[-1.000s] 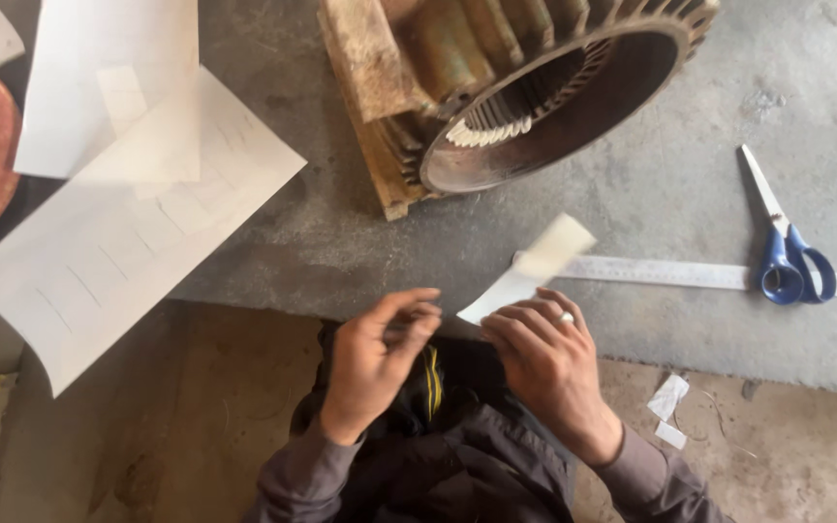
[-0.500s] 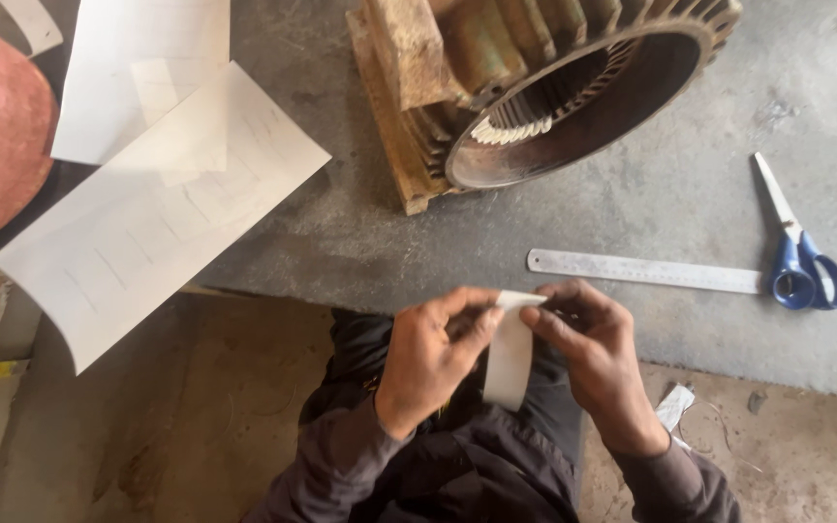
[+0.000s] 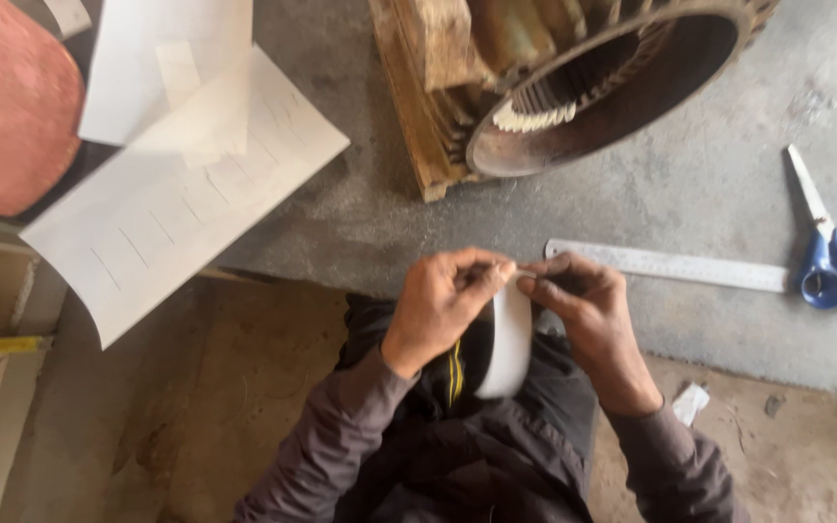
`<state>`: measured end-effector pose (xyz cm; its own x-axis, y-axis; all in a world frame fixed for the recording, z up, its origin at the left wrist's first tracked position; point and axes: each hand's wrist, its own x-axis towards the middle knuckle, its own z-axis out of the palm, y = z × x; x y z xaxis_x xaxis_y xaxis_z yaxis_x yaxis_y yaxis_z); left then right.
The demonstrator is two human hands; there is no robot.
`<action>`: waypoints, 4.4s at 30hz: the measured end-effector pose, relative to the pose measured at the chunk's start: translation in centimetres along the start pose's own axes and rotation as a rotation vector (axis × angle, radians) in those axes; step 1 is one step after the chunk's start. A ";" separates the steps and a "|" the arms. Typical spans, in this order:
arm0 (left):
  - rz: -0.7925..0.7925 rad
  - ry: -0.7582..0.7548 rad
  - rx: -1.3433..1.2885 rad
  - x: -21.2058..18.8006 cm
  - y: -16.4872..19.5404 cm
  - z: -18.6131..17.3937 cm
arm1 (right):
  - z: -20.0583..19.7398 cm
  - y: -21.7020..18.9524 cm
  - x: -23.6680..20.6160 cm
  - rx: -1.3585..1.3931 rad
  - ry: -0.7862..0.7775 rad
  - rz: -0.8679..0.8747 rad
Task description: The person folds small white paper strips and inserts them one by one into the slots of a large metal gear-like component. They cut additional strips from a larger sheet using scissors, fold them, and continue inserting them into the component's slots.
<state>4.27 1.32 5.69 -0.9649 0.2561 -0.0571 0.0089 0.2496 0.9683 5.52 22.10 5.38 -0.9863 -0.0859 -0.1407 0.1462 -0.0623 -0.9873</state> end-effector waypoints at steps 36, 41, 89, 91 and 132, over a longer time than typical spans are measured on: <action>-0.192 -0.340 -0.940 -1.9 -1.9 -1.7 | -0.4 -1.0 -1.5 -0.919 -0.092 -1.121; -0.095 -0.300 -0.751 -1.6 -0.8 -1.1 | 0.1 -0.2 -2.5 -0.897 -0.008 -0.965; 0.064 -0.225 -0.605 -3.0 2.2 -2.1 | 4.1 1.2 -5.9 0.249 0.063 0.128; 0.060 -0.204 -0.581 -3.0 2.2 -2.1 | 4.0 1.3 -5.9 0.264 0.054 0.130; -0.038 0.032 -0.440 -7.2 1.4 0.5 | 2.6 0.7 -6.9 0.173 -0.050 0.082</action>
<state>11.39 0.28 7.38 -0.9701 0.2240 -0.0937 -0.1325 -0.1650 0.9774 12.59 20.05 5.87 -0.9662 -0.1465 -0.2122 0.2412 -0.2225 -0.9446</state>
